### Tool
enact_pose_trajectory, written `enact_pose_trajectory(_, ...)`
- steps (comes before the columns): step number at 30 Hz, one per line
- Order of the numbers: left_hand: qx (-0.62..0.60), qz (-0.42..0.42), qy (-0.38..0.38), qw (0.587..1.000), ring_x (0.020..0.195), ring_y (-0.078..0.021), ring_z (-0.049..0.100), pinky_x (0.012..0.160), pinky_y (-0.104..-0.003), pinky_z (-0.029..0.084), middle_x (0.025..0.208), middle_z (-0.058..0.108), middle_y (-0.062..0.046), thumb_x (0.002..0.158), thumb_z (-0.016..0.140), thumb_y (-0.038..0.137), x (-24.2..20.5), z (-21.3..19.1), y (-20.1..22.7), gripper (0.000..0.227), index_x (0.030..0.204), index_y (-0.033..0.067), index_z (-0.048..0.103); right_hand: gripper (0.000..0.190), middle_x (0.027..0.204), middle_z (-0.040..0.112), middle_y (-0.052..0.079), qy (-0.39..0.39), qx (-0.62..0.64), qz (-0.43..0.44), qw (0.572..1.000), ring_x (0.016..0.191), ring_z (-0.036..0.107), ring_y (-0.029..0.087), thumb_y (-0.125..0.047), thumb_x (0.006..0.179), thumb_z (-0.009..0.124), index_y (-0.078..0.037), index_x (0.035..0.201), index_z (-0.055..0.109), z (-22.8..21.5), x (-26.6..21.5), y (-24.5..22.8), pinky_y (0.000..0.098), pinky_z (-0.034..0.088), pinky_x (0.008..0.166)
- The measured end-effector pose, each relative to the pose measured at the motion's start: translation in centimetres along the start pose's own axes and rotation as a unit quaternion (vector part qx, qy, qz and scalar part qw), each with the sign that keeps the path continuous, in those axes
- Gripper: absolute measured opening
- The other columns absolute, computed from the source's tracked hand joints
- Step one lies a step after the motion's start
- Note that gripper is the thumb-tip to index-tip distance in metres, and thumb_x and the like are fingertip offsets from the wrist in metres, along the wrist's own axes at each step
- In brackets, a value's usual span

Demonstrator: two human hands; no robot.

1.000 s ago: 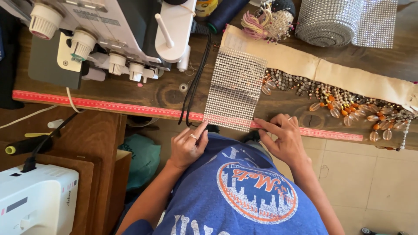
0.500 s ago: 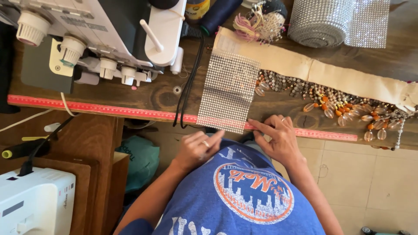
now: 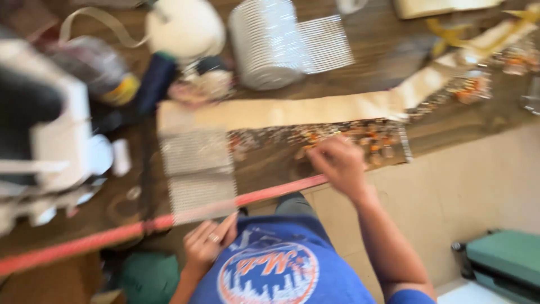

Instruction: The person measures a piece of silver rhinestone mesh fabric using a yellow measuring tape and marks the measurements in a notebook. They then use scissors to cut the mesh fabric to the desired size and place it on a beige fabric strip decorated with beads.

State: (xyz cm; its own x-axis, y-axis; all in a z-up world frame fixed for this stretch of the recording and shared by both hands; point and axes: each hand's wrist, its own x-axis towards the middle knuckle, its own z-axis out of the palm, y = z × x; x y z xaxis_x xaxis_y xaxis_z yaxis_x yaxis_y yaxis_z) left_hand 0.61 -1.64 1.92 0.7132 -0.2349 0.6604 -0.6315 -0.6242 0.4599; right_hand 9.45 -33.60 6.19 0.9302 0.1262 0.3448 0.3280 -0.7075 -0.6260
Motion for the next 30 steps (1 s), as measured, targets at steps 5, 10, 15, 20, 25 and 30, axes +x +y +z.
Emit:
enact_pose_trajectory(5,0.042,-0.007,0.036,0.998,0.050,-0.0152,0.045,0.055,-0.031,0.045,0.065,0.056,0.002,0.091,0.075,0.008,1.3,2.8,1.9,0.012,0.103,0.0082,0.077,0.006,0.084,0.073,0.004,0.080,-0.082,0.104,0.988,0.075,0.063,0.013,-0.005,0.093,0.078,-0.009,0.088,0.077,-10.7,3.2,11.4,0.0267,0.050,0.071)
enact_pose_trajectory(10,0.072,-0.081,0.082,0.991,0.049,-0.0169,0.037,0.050,-0.031,0.039,0.060,0.046,-0.003,0.091,0.077,0.000,4.4,8.2,6.6,0.007,0.097,0.0026,0.078,0.011,0.094,0.074,0.007,0.101,-0.096,0.195,0.971,0.083,0.067,0.012,-0.013,0.092,0.082,-0.007,0.101,0.079,-20.3,6.4,28.1,0.0243,0.055,0.078)
enact_pose_trajectory(15,0.062,-0.098,0.077,0.990,0.049,-0.0164,0.040,0.053,-0.028,0.041,0.060,0.047,-0.002,0.093,0.072,0.004,8.2,14.6,12.2,0.009,0.099,0.0051,0.078,0.017,0.087,0.076,0.006,0.114,-0.205,0.197,0.952,0.078,0.070,0.017,-0.013,0.088,0.071,-0.011,0.101,0.081,-28.5,11.5,43.2,0.0331,0.056,0.073)
enact_pose_trajectory(20,0.120,-0.175,0.067,0.975,0.049,-0.0148,0.042,0.055,-0.027,0.043,0.058,0.049,-0.002,0.093,0.074,-0.002,6.7,18.8,15.6,0.023,0.110,0.0125,0.077,0.023,0.106,0.069,0.007,0.014,-0.200,0.187,0.962,0.095,0.063,0.022,-0.012,0.086,0.079,-0.016,0.109,0.079,-30.3,16.4,47.8,0.0380,0.050,0.088)
enact_pose_trajectory(25,0.159,-0.207,0.082,0.962,0.045,-0.0137,0.042,0.052,-0.027,0.043,0.056,0.050,-0.002,0.092,0.075,0.003,7.7,20.7,18.1,0.018,0.108,0.0111,0.078,0.023,0.098,0.074,0.012,-0.066,-0.184,0.132,0.972,0.083,0.066,0.023,-0.021,0.091,0.064,-0.014,0.101,0.084,-27.3,20.3,44.5,0.0371,0.051,0.082)
enact_pose_trajectory(30,0.158,-0.153,0.013,0.975,0.058,-0.0158,0.054,0.061,-0.032,0.049,0.069,0.061,0.004,0.095,0.071,0.010,10.1,20.3,19.8,0.023,0.118,0.0114,0.075,0.037,0.071,0.067,0.006,-0.172,-0.314,0.093,0.929,0.065,0.060,0.024,-0.054,0.106,0.064,-0.020,0.096,0.076,-23.5,20.3,44.9,0.0450,0.037,0.054)
